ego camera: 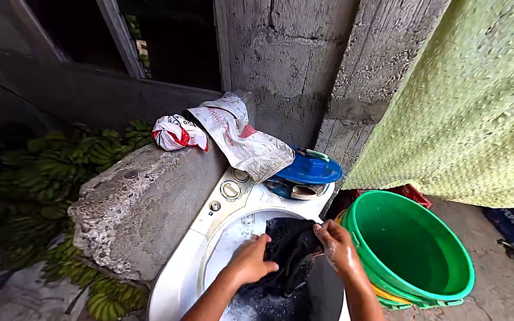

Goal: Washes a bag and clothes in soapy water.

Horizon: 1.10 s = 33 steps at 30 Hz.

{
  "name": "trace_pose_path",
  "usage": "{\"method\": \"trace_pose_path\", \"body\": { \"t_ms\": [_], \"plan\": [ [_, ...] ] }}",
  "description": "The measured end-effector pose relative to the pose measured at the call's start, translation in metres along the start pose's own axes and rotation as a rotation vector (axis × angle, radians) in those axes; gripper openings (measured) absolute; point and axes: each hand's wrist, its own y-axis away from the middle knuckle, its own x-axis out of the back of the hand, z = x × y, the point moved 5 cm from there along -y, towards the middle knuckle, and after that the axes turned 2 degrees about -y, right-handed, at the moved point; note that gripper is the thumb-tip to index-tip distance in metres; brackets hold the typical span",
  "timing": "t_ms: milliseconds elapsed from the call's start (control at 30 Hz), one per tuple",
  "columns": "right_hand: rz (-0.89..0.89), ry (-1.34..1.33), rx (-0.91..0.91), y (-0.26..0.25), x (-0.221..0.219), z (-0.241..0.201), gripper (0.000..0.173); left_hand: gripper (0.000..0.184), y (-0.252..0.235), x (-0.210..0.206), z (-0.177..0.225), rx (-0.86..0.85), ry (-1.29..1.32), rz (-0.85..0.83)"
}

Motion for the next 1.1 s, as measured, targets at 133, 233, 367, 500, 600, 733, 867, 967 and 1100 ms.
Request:
{"method": "trace_pose_path", "body": {
  "t_ms": [133, 233, 367, 500, 600, 733, 867, 967, 1100],
  "plan": [
    [-0.186, -0.098, -0.192, 0.01, -0.069, 0.026, 0.021, 0.093, -0.01, -0.089, -0.018, 0.167, 0.077, 0.009],
    [-0.333, -0.217, -0.268, 0.007, -0.089, 0.026, 0.016, 0.052, -0.046, -0.119, -0.075, 0.221, 0.699, 0.441],
    [-0.334, -0.023, -0.155, -0.009, -0.054, 0.034, 0.018, 0.04, -0.042, -0.114, -0.101, 0.464, 1.279, 0.552],
    [-0.414, 0.292, -0.254, -0.009, -0.033, 0.091, 0.033, 0.027, -0.029, -0.083, -0.072, 0.43, 1.534, 0.54],
    [-0.518, 0.197, -0.27, -0.005, -0.044, 0.12, 0.06, 0.023, -0.02, -0.052, -0.032, 0.196, 1.5, 0.38],
    [-0.525, -0.071, -0.215, 0.015, -0.067, 0.095, 0.051, 0.025, -0.008, -0.011, 0.018, -0.073, 1.494, 0.178],
    [-0.211, -0.262, -0.266, 0.014, -0.056, 0.112, 0.029, 0.026, -0.002, 0.028, 0.021, -0.168, 1.397, 0.001],
    [-0.085, -0.416, -0.353, 0.01, -0.027, 0.138, 0.026, 0.027, -0.01, 0.055, -0.025, -0.078, 1.166, -0.022],
    [-0.198, -0.398, -0.464, 0.01, -0.025, 0.133, 0.022, 0.051, -0.04, 0.056, -0.103, 0.245, 0.261, 0.168]
  ]
}}
